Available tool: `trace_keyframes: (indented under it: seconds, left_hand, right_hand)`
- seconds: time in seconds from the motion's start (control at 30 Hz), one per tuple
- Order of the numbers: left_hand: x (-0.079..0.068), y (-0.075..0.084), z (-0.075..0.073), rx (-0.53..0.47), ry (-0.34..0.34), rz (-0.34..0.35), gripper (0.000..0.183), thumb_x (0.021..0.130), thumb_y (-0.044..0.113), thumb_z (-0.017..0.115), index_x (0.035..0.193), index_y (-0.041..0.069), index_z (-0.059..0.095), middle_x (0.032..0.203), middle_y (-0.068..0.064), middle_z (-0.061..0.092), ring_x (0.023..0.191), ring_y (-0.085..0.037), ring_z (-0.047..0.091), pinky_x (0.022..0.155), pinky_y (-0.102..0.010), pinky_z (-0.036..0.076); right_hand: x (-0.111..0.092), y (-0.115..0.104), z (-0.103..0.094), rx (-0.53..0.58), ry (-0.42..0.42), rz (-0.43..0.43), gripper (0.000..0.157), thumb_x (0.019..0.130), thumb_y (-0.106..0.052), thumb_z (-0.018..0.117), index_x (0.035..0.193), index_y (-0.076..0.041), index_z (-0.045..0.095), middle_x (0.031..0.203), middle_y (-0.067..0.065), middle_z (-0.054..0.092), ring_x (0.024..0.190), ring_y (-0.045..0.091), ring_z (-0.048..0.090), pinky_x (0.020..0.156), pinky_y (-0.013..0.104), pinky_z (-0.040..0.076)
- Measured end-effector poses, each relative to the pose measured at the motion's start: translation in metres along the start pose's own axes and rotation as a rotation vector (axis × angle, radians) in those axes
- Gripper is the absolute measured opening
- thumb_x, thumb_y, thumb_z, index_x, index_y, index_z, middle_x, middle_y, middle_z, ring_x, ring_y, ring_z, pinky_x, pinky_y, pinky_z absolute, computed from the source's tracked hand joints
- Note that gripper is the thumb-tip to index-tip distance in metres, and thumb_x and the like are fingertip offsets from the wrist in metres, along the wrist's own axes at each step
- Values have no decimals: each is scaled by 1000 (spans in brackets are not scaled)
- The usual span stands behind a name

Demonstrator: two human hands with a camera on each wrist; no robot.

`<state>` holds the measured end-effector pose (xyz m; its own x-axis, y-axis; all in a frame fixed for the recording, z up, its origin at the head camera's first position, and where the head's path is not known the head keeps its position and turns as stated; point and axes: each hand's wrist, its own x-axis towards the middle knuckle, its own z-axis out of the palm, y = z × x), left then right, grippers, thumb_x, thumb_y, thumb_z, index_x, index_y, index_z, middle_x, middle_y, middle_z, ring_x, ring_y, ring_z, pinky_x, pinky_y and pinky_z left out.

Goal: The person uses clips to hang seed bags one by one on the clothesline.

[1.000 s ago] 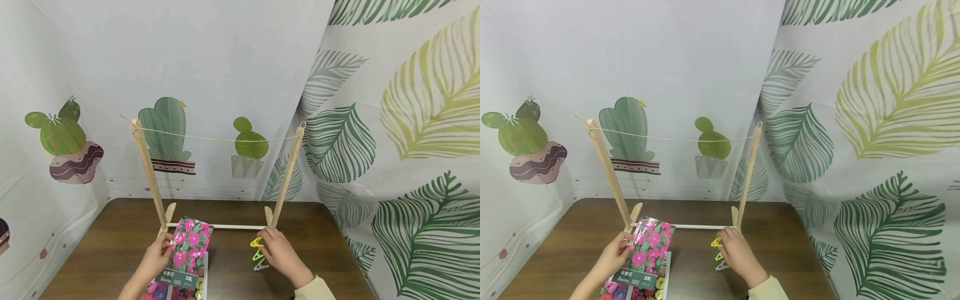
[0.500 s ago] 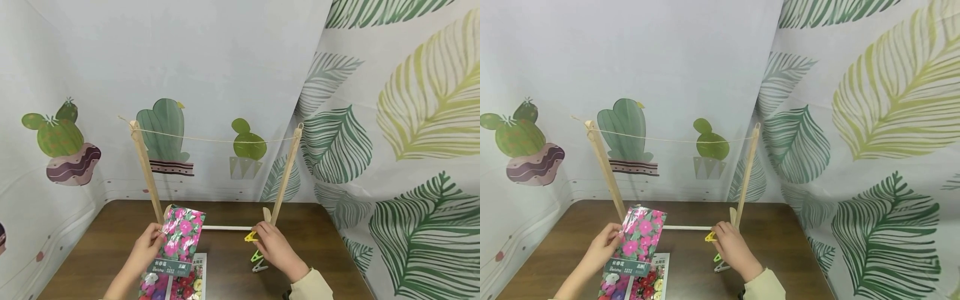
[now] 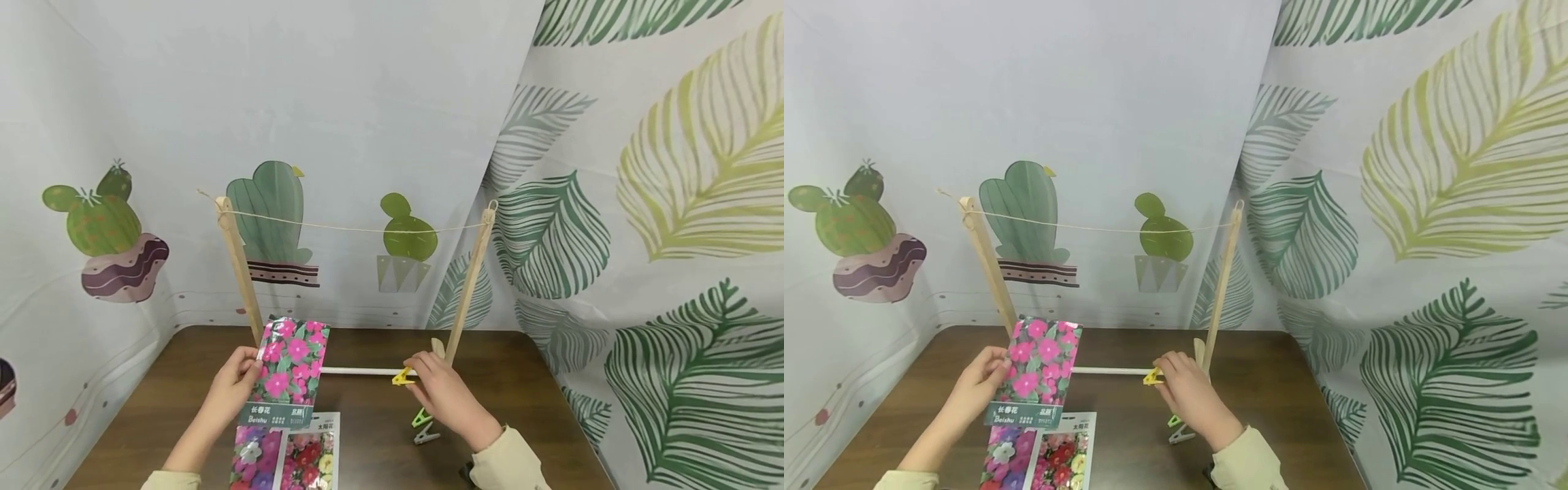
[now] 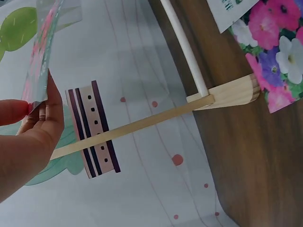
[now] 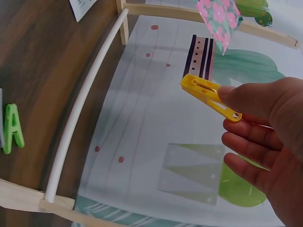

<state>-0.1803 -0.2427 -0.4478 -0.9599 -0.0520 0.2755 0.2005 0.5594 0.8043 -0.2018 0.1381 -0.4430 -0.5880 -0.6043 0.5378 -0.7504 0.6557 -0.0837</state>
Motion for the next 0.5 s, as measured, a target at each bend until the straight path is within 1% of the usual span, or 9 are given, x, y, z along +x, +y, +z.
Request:
trace_keyframes:
  seconds: [0.17,0.37,0.5]
  left_hand:
    - [4,5,-6,-27,5,-6,17,101,13,48,112,0,51,78,-3,61,71,-6,49,64,-25,40]
    - [13,11,-16,-32,2,-18,22,102,16,46,116,-1,50,82,-4,63,74,-5,50,67,-23,40]
    - [21,19,-23,-30,1,-23,26,103,19,44,120,-1,48,78,-3,58,74,-6,47,67,-23,40]
  right_hand:
    - [8,-3,-4,-3,-14,-20,32,83,-14,76,112,-8,61,107,0,59,98,15,56,82,31,49]
    - [18,-7,-9,-17,-35,-62,34,83,-13,76,114,-8,60,110,1,58,100,16,55,85,32,48]
    - [26,-8,-13,-45,-26,-105,36,83,-14,76,114,-5,60,110,3,57,99,18,55,85,33,47]
